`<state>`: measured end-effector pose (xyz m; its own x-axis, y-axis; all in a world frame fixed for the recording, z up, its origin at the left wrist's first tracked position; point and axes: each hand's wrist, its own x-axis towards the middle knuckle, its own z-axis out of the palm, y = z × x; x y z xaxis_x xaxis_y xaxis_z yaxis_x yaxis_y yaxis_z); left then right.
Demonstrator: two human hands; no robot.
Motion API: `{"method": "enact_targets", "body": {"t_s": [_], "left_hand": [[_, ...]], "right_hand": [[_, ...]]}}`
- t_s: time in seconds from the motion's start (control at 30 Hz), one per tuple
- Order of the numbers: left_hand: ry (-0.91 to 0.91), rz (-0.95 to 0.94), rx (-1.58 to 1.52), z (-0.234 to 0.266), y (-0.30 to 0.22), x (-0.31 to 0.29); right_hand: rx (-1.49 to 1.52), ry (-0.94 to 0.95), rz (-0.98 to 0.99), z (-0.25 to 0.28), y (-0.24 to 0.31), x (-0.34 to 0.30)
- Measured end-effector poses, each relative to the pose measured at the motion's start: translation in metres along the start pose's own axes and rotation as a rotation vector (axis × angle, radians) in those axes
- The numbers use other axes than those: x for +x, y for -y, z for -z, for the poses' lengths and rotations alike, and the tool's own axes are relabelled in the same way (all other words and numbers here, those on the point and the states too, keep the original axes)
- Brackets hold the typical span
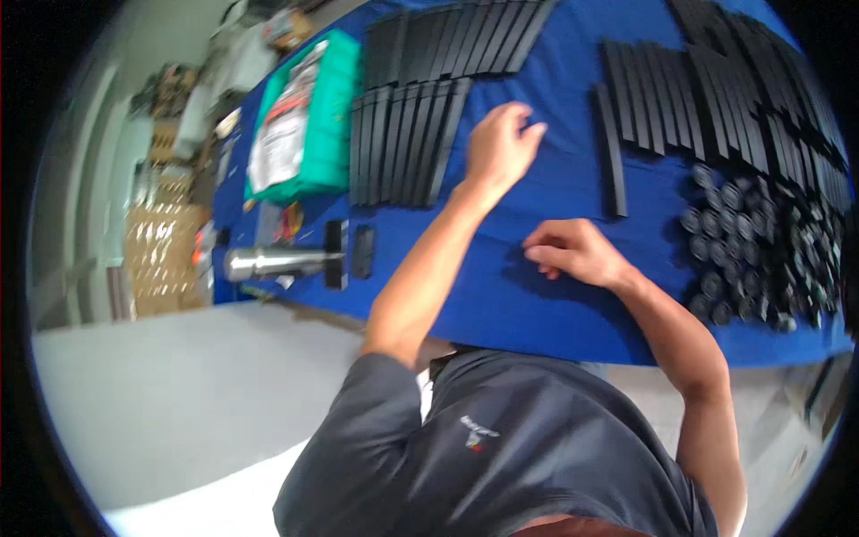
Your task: Manually fitting black plastic caps onto black plastic tubes at an assembly station.
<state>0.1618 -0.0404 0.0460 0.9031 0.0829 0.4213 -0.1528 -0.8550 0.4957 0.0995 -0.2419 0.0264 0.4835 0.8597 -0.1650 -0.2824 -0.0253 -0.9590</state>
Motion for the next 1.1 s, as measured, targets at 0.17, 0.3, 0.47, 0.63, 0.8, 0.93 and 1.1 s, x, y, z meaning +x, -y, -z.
{"method": "enact_targets", "body": {"t_s": [0.17,0.3,0.47,0.63,0.8,0.93,1.1], "left_hand": [[0.173,0.029,-0.155,0.016,-0.024,-0.052],[0.382,-0.022,-0.365,0.006,-0.053,-0.053],[0.611,-0.215,-0.102,-0.016,-0.073,-0.029],[0.652,-0.165,-0.117,-0.037,-0.072,-0.015],[0.565,-0.064,-0.09,-0.032,-0.07,-0.022],[0.586,-0.018,0.047,0.011,-0.053,-0.04],[0.703,0.093,0.147,0.059,-0.042,-0.056]], "right_hand": [[-0.399,0.079,0.317,-0.007,0.005,-0.006],[-0.753,0.201,0.484,-0.017,0.002,-0.018],[-0.77,0.193,0.464,-0.019,-0.003,-0.016],[-0.76,0.184,0.478,-0.02,-0.002,-0.012],[-0.752,0.166,0.484,-0.02,-0.006,-0.011],[-0.774,0.151,0.485,-0.017,-0.007,-0.014],[-0.762,0.143,0.527,-0.019,-0.016,-0.009]]}}
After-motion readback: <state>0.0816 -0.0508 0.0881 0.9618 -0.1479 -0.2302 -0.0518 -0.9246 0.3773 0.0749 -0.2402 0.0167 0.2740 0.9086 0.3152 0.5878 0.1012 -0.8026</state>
